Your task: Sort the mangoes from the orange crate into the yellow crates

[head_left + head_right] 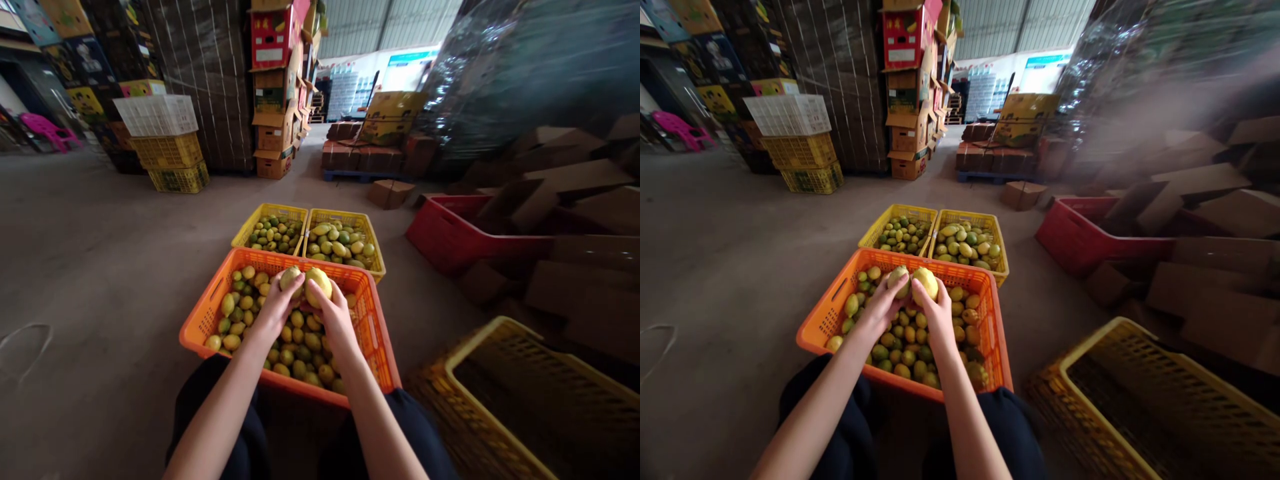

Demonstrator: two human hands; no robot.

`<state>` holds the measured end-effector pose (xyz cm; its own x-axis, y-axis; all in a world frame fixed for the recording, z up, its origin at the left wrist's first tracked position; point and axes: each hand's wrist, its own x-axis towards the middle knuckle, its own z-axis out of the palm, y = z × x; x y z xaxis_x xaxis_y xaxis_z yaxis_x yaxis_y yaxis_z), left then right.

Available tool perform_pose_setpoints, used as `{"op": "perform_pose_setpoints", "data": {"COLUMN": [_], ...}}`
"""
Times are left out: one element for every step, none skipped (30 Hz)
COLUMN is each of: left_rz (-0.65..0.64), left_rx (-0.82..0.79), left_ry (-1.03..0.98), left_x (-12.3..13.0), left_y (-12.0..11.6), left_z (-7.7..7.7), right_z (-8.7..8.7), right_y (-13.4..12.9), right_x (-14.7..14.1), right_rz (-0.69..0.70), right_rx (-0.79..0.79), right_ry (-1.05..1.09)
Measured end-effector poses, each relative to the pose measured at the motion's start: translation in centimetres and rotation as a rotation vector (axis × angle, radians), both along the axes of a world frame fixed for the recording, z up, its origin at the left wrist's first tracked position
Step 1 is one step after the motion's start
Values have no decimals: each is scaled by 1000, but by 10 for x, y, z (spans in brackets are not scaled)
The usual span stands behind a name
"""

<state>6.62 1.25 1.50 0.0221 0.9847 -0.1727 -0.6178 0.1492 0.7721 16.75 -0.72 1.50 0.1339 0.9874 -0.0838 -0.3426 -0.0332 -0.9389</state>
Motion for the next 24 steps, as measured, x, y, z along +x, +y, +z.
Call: {"op": "perform_pose_setpoints", "data": {"left_rz": [-4, -11, -21, -33, -49, -71, -93, -110, -121, -128, -132, -131, -128, -116, -94, -70, -51, -42, -37, -33, -31, -23, -10, 6], "left_rx": [11, 18, 20, 11, -7, -27, -50, -71, -85, -82, -64, -36, -7, 18, 32, 31, 14, -7, -25, -36, -38, -31, -14, 7], "left_ry": [-31, -63, -92, -117, -136, -151, -162, -171, -178, -183, -180, -169, -151, -132, -119, -114, -121, -136, -154, -165, -166, -156, -135, -106], "left_x": [1, 2, 3, 3, 3, 4, 3, 3, 3, 2, 1, 0, -1, -2, -3, -4, -5, -6, -6, -6, -6, -6, -6, -6], "left_y": [-1, -2, -2, -1, 0, 1, 2, 2, 3, 3, 3, 3, 3, 2, 2, 2, 3, 4, 5, 6, 7, 7, 7, 7], "left_z": [0, 0, 0, -1, -3, -4, -5, -5, -5, -5, -4, -3, -1, 0, 1, 1, 2, 1, 1, 0, -1, -2, -2, -2], "right_z": [0, -1, -2, -3, -4, -4, -4, -4, -2, -1, 0, 2, 3, 3, 3, 2, 1, 1, 0, -1, -2, -2, -2, -2], "right_y": [-1, -1, -2, -1, -1, -1, 0, 0, 1, 2, 2, 3, 3, 4, 4, 5, 6, 7, 8, 9, 9, 10, 10, 10], "right_x": [-1, -2, -3, -5, -6, -7, -7, -7, -6, -5, -4, -2, 0, 2, 4, 5, 7, 9, 10, 11, 12, 13, 13, 13], "right_rz": [-2, -16, -34, -53, -64, -68, -61, -49, -41, -35, -28, -15, 2, 14, 16, 7, -11, -32, -50, -53, -44, -28, -12, 4], "right_rx": [-5, -13, -22, -33, -44, -53, -55, -51, -38, -20, 0, 17, 30, 40, 46, 47, 45, 41, 36, 32, 31, 35, 43, 52], "right_ry": [-8, -10, -4, 14, 43, 83, 129, 176, 215, 242, 259, 269, 274, 276, 276, 275, 273, 275, 283, 296, 312, 326, 336, 340]}}
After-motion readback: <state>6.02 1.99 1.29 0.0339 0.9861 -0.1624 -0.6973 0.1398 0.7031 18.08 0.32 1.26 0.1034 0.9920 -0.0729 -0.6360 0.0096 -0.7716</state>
